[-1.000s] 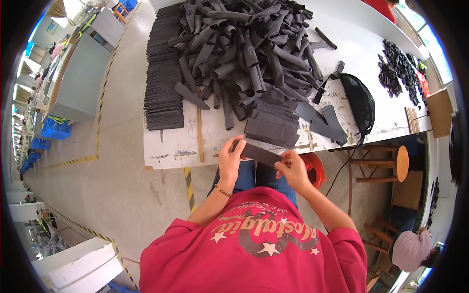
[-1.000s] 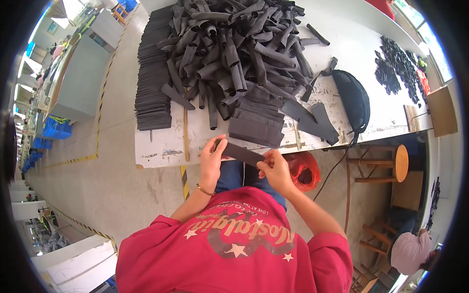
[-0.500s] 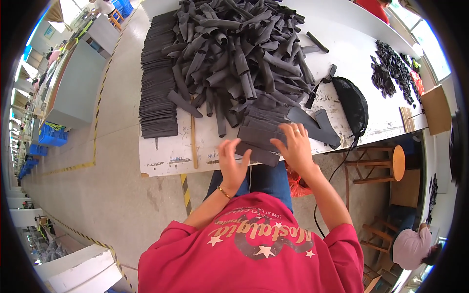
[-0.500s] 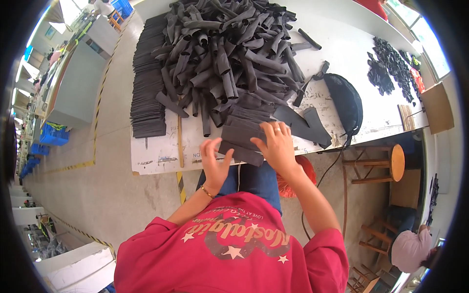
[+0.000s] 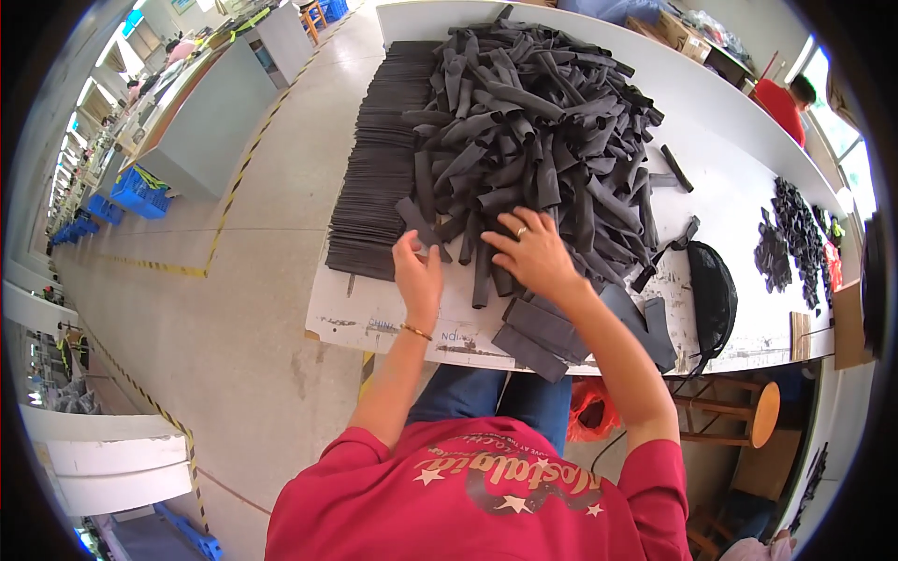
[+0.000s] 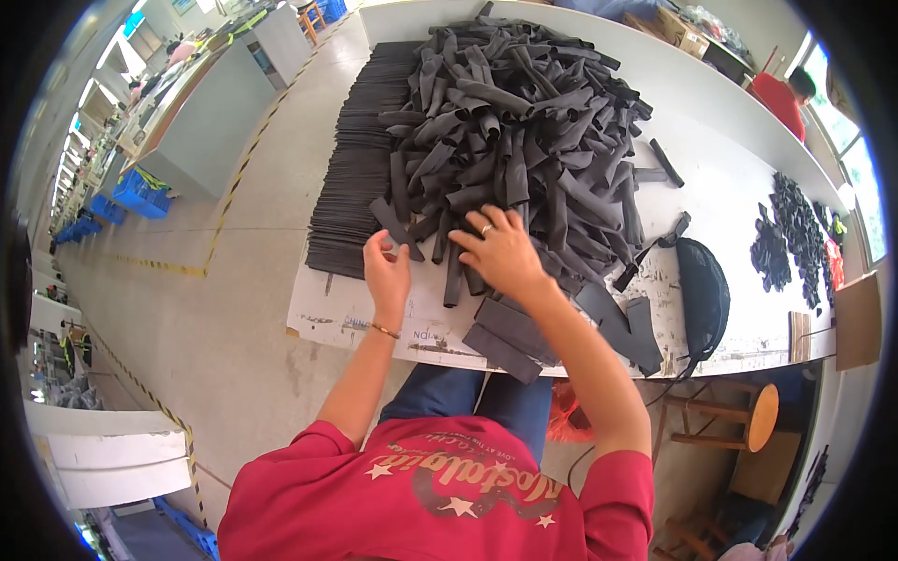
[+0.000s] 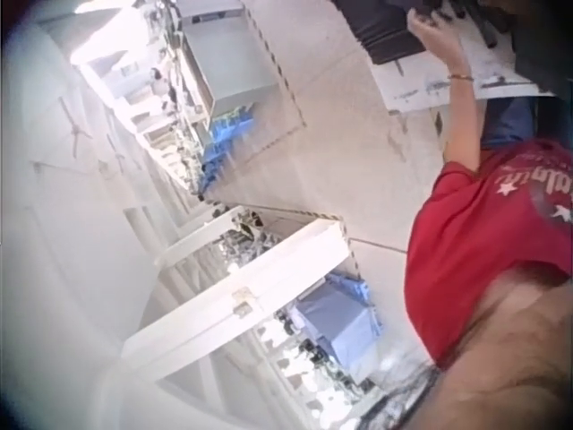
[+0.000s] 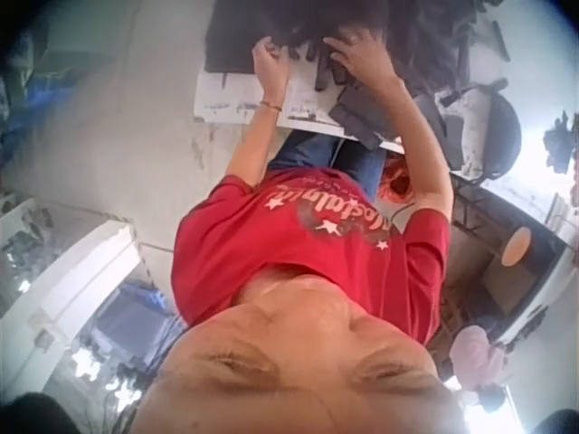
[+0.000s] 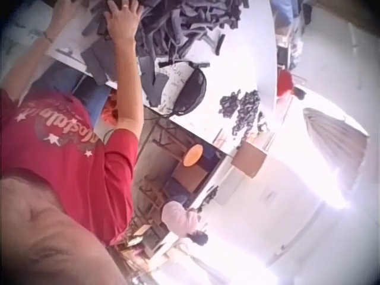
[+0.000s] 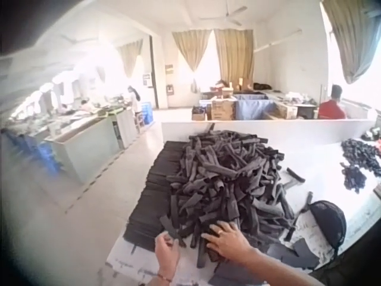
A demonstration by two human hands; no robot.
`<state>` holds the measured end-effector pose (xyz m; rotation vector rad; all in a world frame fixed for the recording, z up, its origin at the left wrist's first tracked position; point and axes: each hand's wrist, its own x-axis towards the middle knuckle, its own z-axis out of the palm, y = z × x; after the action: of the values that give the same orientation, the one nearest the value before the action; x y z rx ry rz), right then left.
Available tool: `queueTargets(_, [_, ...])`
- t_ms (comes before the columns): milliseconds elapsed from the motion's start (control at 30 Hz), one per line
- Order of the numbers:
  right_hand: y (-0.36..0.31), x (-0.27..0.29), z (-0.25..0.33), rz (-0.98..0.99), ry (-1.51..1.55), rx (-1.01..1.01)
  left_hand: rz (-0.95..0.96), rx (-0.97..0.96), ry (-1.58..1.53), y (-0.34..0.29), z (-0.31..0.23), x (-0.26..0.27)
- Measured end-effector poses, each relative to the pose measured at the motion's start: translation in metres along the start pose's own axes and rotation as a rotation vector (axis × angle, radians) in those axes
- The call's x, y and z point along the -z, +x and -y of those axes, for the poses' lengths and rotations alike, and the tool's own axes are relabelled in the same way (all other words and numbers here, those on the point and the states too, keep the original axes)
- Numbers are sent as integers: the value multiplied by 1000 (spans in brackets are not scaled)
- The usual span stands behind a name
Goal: Sorting and stacking grey foam components on a factory workbench.
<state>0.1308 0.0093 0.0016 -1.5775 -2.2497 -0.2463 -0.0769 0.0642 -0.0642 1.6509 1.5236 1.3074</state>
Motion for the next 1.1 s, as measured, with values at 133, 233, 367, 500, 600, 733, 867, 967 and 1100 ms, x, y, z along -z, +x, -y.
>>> queueTargets(133, [0,-22,-83,410,-252,-207,68,-9,211,24,23,-4])
queueTargets(233, [-19,-27,-148,469,-348,-307,60,31,274,36,24,-13])
queueTargets(367, [-29,-26,-191,582,-468,-367,119,5,279,41,22,-25])
queueTargets(500, [-20,10,-160,505,-273,-294,113,29,181,37,14,-20])
queueTargets(600, [-39,43,-128,350,-67,-273,129,86,-168,32,7,-19])
queueTargets(733, [-82,100,-75,-21,191,-303,263,408,-757,21,-2,-5])
queueTargets(867, [-206,105,-57,91,174,-809,299,541,-975,9,-8,-5])
queueTargets(967, [-260,87,-31,231,-93,-716,383,820,-1246,-5,-22,-22])
queueTargets(1100, [-297,55,-26,309,-404,-535,554,759,-1199,-31,-59,-38])
